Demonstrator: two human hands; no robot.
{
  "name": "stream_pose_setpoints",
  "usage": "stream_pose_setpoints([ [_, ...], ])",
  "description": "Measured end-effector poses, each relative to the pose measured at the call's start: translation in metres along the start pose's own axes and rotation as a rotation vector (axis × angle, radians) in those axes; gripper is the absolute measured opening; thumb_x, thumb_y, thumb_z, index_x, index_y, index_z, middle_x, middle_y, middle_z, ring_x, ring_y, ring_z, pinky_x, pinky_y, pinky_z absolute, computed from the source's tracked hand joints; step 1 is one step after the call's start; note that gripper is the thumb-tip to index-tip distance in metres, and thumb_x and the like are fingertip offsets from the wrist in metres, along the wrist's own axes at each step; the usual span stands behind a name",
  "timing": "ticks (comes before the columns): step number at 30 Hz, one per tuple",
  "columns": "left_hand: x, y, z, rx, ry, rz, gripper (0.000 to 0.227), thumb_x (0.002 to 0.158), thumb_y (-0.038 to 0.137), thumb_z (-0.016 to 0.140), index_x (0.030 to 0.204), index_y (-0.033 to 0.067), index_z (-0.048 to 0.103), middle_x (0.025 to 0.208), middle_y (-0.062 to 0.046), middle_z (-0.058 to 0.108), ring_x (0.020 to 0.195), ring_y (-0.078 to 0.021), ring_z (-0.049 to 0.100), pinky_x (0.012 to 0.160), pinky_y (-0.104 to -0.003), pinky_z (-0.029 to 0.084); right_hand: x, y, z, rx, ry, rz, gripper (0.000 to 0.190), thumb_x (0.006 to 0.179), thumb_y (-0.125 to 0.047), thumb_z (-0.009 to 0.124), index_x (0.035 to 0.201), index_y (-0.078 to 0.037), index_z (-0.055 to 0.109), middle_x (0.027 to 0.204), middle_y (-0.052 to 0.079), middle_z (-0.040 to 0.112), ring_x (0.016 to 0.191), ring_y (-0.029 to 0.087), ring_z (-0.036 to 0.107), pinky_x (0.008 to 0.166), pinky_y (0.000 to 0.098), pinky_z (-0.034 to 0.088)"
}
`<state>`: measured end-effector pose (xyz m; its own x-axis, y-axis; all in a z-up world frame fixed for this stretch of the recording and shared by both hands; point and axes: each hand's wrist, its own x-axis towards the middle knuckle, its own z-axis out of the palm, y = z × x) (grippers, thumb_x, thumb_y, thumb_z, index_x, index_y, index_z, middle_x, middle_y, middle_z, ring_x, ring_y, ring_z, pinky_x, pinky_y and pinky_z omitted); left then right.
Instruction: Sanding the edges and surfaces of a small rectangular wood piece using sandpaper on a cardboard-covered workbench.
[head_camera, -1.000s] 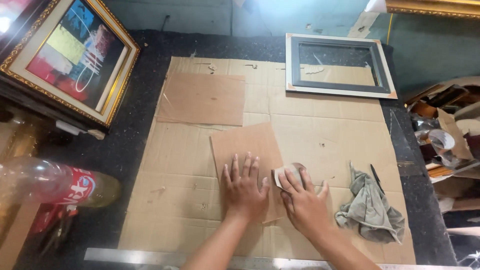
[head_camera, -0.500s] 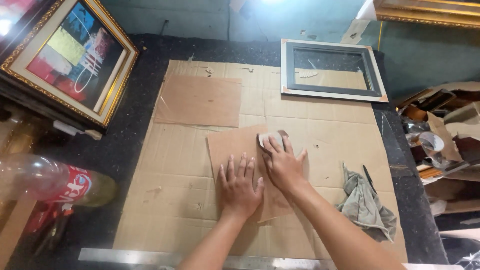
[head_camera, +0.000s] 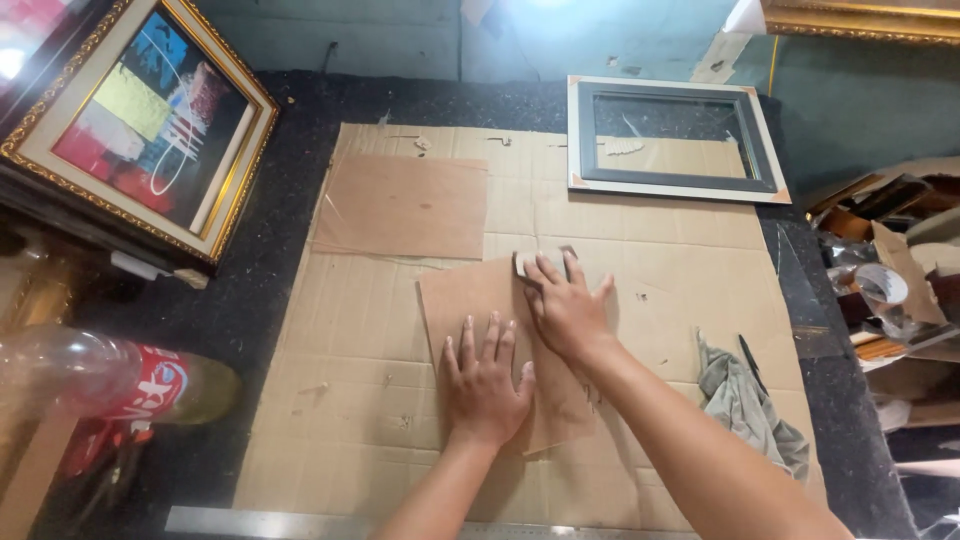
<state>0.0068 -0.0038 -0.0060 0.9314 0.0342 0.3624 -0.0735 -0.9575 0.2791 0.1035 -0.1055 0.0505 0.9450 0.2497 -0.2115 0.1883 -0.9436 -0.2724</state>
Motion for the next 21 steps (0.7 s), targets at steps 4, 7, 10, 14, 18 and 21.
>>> stream_pose_setpoints([
  [4,-0.001,0.0,-0.001,0.005,-0.001,0.003,0.054,0.074,0.038,0.051,0.122,0.0152,0.048,0.13,-0.007,0.044,0.122,-0.0354,0.033,0.099,-0.054,0.022,0.016,0.001,0.009,0.048,0.007,0.031,0.045,0.087,-0.034,0.026,0.132,-0.031,0.03,0.142,-0.013,0.023,0.134,0.019,0.009,0.091,0.0737,0.007],
  [7,0.0,0.001,0.0,0.02,0.026,0.014,0.053,0.074,0.038,0.052,0.121,0.0154,0.049,0.13,-0.007,0.045,0.122,-0.0353,0.034,0.099,-0.054,0.023,-0.014,0.008,0.014,0.007,0.013,0.021,0.044,0.088,-0.036,0.025,0.133,-0.034,0.026,0.142,-0.013,0.023,0.133,0.022,0.013,0.09,0.0711,0.012],
  [10,-0.001,0.0,0.002,-0.004,0.009,-0.001,0.053,0.072,0.037,0.053,0.12,0.015,0.049,0.13,-0.007,0.044,0.122,-0.0354,0.033,0.098,-0.055,0.021,-0.053,0.027,0.037,-0.128,0.155,-0.079,0.045,0.087,-0.035,0.03,0.132,-0.034,0.03,0.138,-0.012,0.032,0.13,0.022,0.022,0.086,0.0676,0.02],
  [14,0.003,0.0,-0.003,-0.008,-0.006,-0.014,0.054,0.074,0.038,0.05,0.122,0.0147,0.048,0.131,-0.006,0.044,0.123,-0.035,0.032,0.099,-0.054,0.019,-0.057,0.028,0.037,-0.115,0.144,-0.07,0.045,0.086,-0.032,0.032,0.131,-0.036,0.03,0.139,-0.016,0.029,0.13,0.02,0.02,0.088,0.0675,0.016],
  [18,-0.001,0.001,-0.005,0.01,-0.032,-0.001,0.052,0.075,0.039,0.05,0.122,0.0153,0.047,0.131,-0.006,0.043,0.123,-0.0345,0.032,0.099,-0.054,0.021,-0.018,0.007,0.013,-0.013,0.01,0.019,0.044,0.087,-0.034,0.028,0.131,-0.032,0.031,0.14,-0.011,0.028,0.133,0.02,0.013,0.089,0.0707,0.014],
  [21,-0.001,-0.001,-0.001,-0.009,0.002,0.002,0.051,0.074,0.037,0.051,0.12,0.0145,0.049,0.129,-0.007,0.045,0.123,-0.0353,0.032,0.099,-0.054,0.021,0.007,-0.004,-0.001,0.041,-0.023,0.042,0.044,0.086,-0.03,0.027,0.131,-0.03,0.031,0.141,-0.011,0.026,0.134,0.021,0.011,0.093,0.0697,0.01],
])
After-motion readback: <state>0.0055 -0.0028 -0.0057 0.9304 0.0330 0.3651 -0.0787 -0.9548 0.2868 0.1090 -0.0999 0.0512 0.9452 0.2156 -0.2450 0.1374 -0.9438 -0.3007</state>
